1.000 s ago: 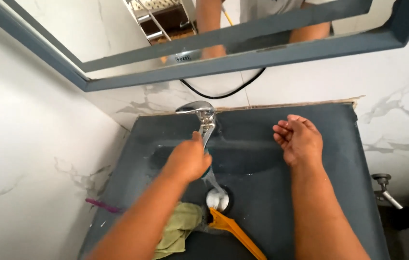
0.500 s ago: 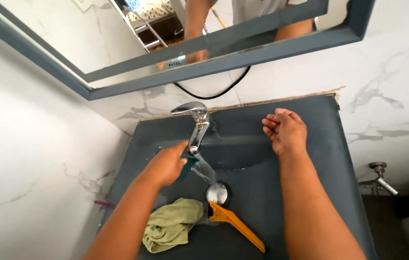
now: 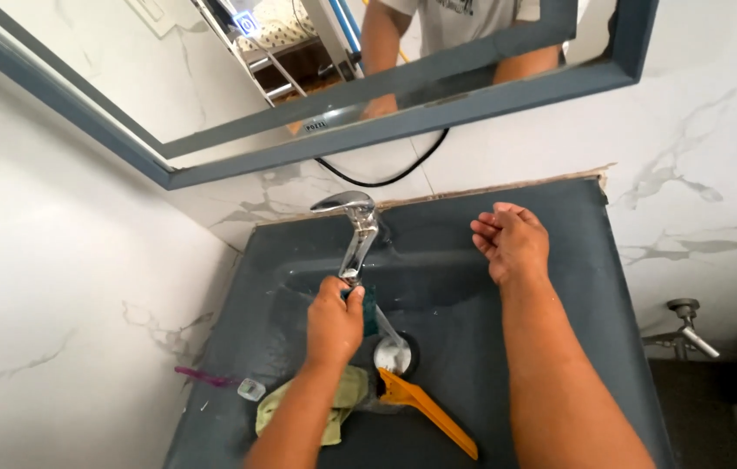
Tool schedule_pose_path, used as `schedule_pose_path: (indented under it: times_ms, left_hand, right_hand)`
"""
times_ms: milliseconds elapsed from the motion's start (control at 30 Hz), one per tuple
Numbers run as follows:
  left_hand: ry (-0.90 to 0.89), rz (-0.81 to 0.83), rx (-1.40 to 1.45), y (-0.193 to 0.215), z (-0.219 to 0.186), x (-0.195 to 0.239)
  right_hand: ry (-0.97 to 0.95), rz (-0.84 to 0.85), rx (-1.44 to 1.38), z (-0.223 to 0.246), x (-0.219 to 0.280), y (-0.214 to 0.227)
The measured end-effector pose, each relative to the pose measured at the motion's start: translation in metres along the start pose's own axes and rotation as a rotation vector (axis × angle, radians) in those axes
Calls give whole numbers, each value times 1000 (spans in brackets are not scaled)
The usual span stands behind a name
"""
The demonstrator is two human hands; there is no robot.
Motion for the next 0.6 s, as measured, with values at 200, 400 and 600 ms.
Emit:
schedule_pose_path:
  times_ms: [200, 400, 600]
  left_hand:
    - [12, -163, 159, -11, 11, 1]
    - [120, -77, 157, -10, 0, -22]
    - [107, 32, 56, -45, 105, -23]
  right_hand:
    - [27, 27, 16, -9, -9, 3]
    - [85, 80, 117, -18, -29, 4]
    - [256, 404, 1362, -96, -16, -20]
Point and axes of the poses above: each hand's wrist, its own x-axis away from the middle knuckle, its own y-axis out of the back of the hand, z = x × y, the point moved 5 cm from there along -x, towards the middle knuckle
